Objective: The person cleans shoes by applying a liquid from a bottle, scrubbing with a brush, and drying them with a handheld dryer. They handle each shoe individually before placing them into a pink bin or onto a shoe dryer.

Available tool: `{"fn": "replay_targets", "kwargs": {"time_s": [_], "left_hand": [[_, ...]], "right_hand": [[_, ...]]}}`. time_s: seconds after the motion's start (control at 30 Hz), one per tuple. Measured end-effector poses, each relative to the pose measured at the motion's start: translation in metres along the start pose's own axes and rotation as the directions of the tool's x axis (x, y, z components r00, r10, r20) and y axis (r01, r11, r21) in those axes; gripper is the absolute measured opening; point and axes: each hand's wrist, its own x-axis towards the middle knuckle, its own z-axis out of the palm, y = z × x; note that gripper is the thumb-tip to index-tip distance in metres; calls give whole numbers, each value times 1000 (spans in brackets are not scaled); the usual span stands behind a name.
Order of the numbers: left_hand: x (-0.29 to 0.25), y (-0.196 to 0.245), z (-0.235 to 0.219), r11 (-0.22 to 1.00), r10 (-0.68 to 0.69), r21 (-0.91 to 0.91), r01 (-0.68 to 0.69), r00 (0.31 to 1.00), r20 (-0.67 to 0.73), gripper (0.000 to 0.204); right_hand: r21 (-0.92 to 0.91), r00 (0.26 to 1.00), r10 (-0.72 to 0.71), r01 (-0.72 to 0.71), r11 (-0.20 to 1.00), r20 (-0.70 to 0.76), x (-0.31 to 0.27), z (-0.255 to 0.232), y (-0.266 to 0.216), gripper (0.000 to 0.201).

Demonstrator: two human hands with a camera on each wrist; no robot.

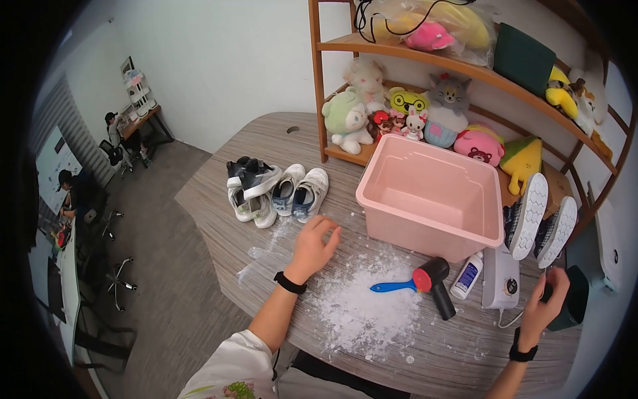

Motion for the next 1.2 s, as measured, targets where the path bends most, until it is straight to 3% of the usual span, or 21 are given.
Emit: {"fn": "replay_targets", "kwargs": {"time_s": [0.07,0.1,0.17,0.3,0.37,0.43,0.47,0.5,0.57,0.6,0.73,0.87,0.93,0.97,1.03,1.2], "left_hand": [[1,-10,0,999,-13,30,14,1000,-18,13],[1,-15,0,998,-7,66,11,998,-64,15],[6,-17,-5,994,9,106,3,994,-108,17],[27,-21,-29,968,42,252,17,973,-228,27],[42,-27,-45,950,90,312,-4,961,-260,31],[55,-36,-62,865,143,501,4,956,-255,40],[60,-45,-69,813,89,578,72,965,-245,53],[64,-55,-75,811,95,581,68,965,-246,53],[69,-74,-84,687,13,707,169,969,-245,66],[70,-79,-90,657,-77,725,208,975,-211,75],[70,-85,-97,577,-204,765,286,958,-203,78],[73,-95,-98,660,-281,675,330,942,-186,79],[71,-92,-96,751,-147,607,259,962,-229,74],[69,-91,-94,754,-146,605,256,963,-225,74],[66,-74,-99,784,-14,601,155,973,-232,72],[43,-30,-117,878,82,479,-8,988,-134,69]], "right_hand": [[-24,980,-199,199,980,10,-11,4,-31,28],[-20,980,-197,197,980,8,-17,8,-45,28],[70,904,-418,413,908,87,-31,20,-62,28],[110,879,-455,442,890,144,-58,41,-86,25],[180,894,-413,383,906,175,-69,49,-87,24],[191,899,-407,376,907,163,-76,54,-86,24],[211,896,-408,371,904,174,-78,55,-85,24],[229,894,-408,364,903,188,-79,56,-86,24],[232,901,-392,348,908,185,-80,55,-86,24],[235,906,-378,333,913,189,-80,55,-87,25],[230,912,-371,328,916,177,-83,57,-84,25],[237,916,-351,304,923,192,-86,58,-85,25],[237,919,-347,300,924,190,-85,58,-84,25],[241,921,-343,295,924,185,-85,58,-84,25],[245,924,-335,287,926,182,-86,57,-84,25],[234,929,-323,279,932,181,-87,56,-81,24]]}}
